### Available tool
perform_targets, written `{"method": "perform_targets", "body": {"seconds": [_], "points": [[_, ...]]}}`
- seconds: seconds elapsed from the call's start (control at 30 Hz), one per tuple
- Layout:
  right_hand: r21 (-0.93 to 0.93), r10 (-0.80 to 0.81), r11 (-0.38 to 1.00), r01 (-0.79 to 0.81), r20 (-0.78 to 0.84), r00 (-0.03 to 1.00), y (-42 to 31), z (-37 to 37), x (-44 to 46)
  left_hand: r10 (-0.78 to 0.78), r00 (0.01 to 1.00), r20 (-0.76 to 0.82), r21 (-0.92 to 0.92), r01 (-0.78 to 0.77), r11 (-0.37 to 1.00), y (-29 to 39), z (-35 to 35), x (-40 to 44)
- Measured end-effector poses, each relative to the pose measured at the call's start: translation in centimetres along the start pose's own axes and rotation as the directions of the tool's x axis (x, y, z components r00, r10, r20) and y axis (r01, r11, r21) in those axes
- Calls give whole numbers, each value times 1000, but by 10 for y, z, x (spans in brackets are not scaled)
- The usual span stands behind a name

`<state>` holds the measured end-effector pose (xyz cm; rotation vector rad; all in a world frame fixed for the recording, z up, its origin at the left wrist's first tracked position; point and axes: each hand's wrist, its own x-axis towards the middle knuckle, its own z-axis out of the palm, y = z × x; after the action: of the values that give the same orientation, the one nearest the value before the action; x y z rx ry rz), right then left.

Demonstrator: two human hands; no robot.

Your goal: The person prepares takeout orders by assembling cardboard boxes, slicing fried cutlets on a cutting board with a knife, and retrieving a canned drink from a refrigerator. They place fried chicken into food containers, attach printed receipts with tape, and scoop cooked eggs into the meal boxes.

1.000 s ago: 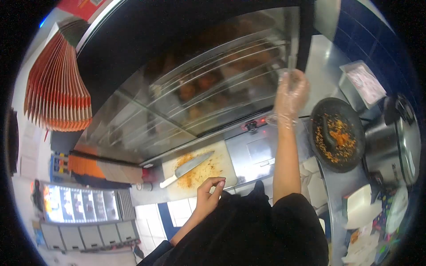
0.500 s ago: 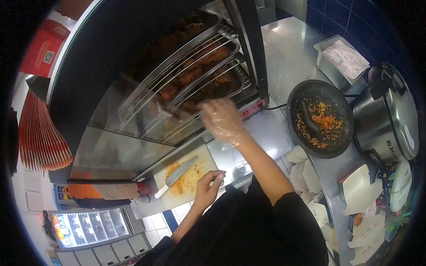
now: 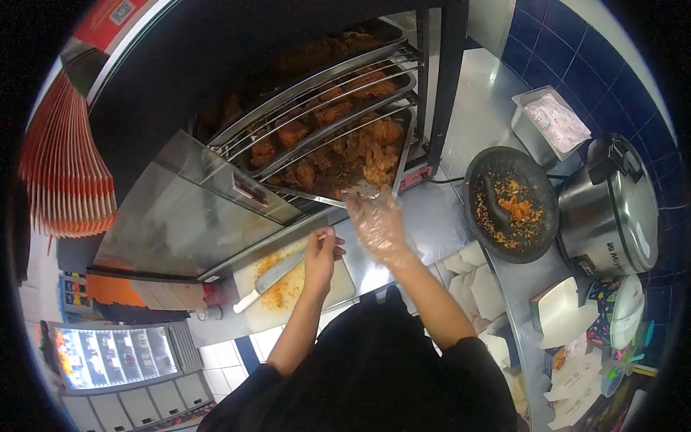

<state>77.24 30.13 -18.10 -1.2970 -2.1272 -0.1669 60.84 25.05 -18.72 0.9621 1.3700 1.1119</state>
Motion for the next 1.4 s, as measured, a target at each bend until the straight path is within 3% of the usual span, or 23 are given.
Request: {"method": "perform_targets", "body": {"seconds": [0.07,0.13,0.27,0.3,0.33,0.4,0.47,0.53,0.6,0.67,0.73,0.8,0.87,0.93,0.97,1.03,1.07,1.13,1.2,1.27,1.3,1.33,1.4], "points": [[-78,1,997,1,24,1000,-19,1,-6,-92,984,-152,-127,72,989,5,0,13],[20,3,1000,-4,34,999,-36,-2,-6,-117,982,-146,-109,101,989,12,-4,21],[275,32,960,-45,49,998,-74,-23,6,8,990,-139,-89,-20,996,12,-16,37],[281,158,924,-258,335,929,-77,-42,21,20,993,-120,-133,-36,990,15,-20,36],[178,267,878,-443,587,765,-80,-61,35,31,994,-104,-178,-50,983,15,-25,35],[-80,488,869,-488,-8,873,-79,-53,33,71,993,-89,-203,-88,975,-3,-30,40],[-184,589,799,-572,55,806,-72,-33,30,56,997,48,-173,-47,984,-13,-36,36],[-397,619,746,-535,116,777,-71,-27,28,-14,998,61,-182,25,983,10,-23,9],[-383,568,760,-525,-1,823,-60,-22,10,-38,993,113,-186,59,981,3,-21,1],[-227,608,783,-579,82,789,-50,-26,-1,-53,988,146,-173,79,982,-3,-20,-4],[-197,595,791,-579,28,803,-55,-45,-2,-47,980,191,-264,98,959,-6,-19,-14],[-45,712,701,-712,108,694,-63,-70,-1,-39,984,175,-294,90,951,-25,-21,-17],[-61,717,697,-714,79,693,-57,-77,-11,-11,984,180,-225,52,973,-30,-24,-21],[360,788,563,-744,36,614,-44,-81,-21,-14,983,182,-256,61,965,-29,-24,-23],[356,793,558,-749,35,608,-38,-84,-26,-13,986,168,-233,53,971,-29,-24,-23],[809,853,-23,-587,322,411,-24,-93,-37,-20,987,162,-275,64,959,-24,-22,-24],[861,798,-342,-376,477,368,-16,-98,-43,-23,984,175,-295,75,953,-20,-21,-25],[874,753,-379,-305,483,446,-4,-101,-54,-37,987,155,-275,79,958,-19,-19,-26],[776,598,-627,-70,537,595,-2,-110,-59,-39,995,96,-181,56,982,-23,-18,-29],[794,626,-604,-69,526,576,3,-121,-70,-42,998,37,-107,46,993,-38,-22,-28],[776,620,-630,-15,515,591,13,-116,-85,-89,994,-62,152,98,983,-42,-27,-28],[760,623,-649,45,496,605,25,-124,-105,-88,992,-89,6,89,996,-29,-14,-32],[863,798,-493,110,399,452,47,-166,-142,-23,998,-64,-147,13,989,-17,-4,-34]]}}
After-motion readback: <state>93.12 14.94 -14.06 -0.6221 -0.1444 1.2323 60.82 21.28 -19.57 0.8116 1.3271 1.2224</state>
